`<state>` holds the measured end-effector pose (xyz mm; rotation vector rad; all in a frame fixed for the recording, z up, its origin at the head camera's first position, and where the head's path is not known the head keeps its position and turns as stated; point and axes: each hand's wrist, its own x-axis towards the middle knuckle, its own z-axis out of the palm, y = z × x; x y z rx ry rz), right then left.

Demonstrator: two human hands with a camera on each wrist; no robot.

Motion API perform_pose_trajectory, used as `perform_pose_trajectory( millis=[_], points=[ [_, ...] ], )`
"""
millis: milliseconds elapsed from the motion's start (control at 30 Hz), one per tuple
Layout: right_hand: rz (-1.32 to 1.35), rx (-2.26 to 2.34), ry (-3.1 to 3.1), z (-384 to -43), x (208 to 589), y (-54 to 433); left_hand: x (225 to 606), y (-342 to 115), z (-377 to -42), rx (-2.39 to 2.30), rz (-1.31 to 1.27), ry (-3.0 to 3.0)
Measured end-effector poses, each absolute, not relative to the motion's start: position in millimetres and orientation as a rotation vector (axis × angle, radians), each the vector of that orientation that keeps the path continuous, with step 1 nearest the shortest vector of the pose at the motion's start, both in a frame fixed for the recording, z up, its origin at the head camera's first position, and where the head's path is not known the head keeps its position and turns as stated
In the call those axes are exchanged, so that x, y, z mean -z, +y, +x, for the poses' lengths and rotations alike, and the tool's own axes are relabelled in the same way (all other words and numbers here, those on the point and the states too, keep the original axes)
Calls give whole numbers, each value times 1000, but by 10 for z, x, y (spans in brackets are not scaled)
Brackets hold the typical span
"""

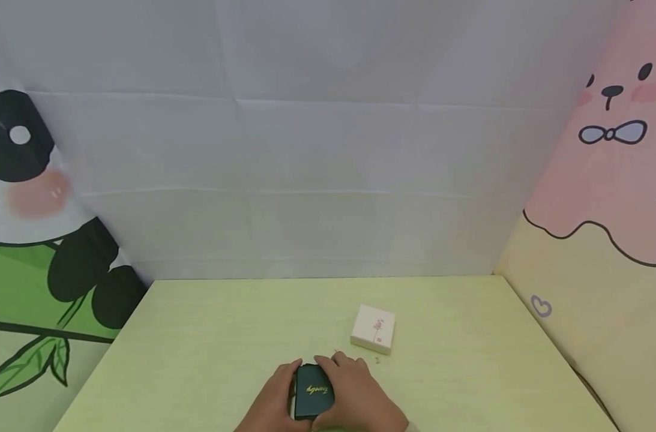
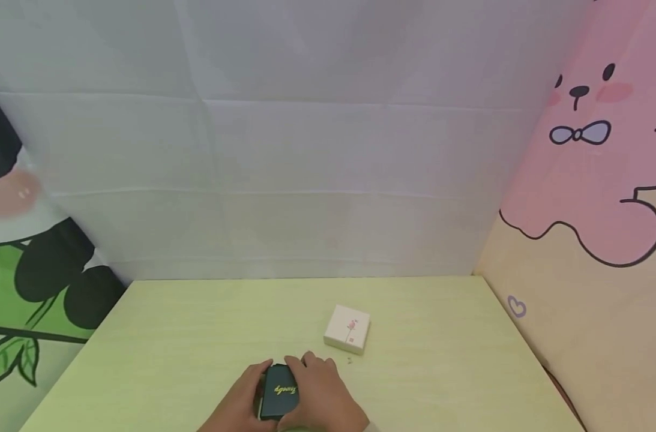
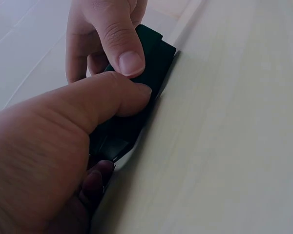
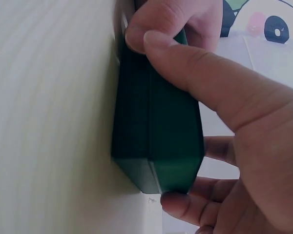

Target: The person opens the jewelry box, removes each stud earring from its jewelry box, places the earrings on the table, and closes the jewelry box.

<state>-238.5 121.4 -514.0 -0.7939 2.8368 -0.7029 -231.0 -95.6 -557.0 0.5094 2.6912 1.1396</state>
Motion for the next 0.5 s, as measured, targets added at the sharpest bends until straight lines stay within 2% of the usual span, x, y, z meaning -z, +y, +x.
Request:
perform_pose_trajectory(
  millis=[500],
  points=[
    [-659, 779, 2845, -2322, 5131, 1313, 5547, -927, -2325, -1178, 480, 2616]
  ],
)
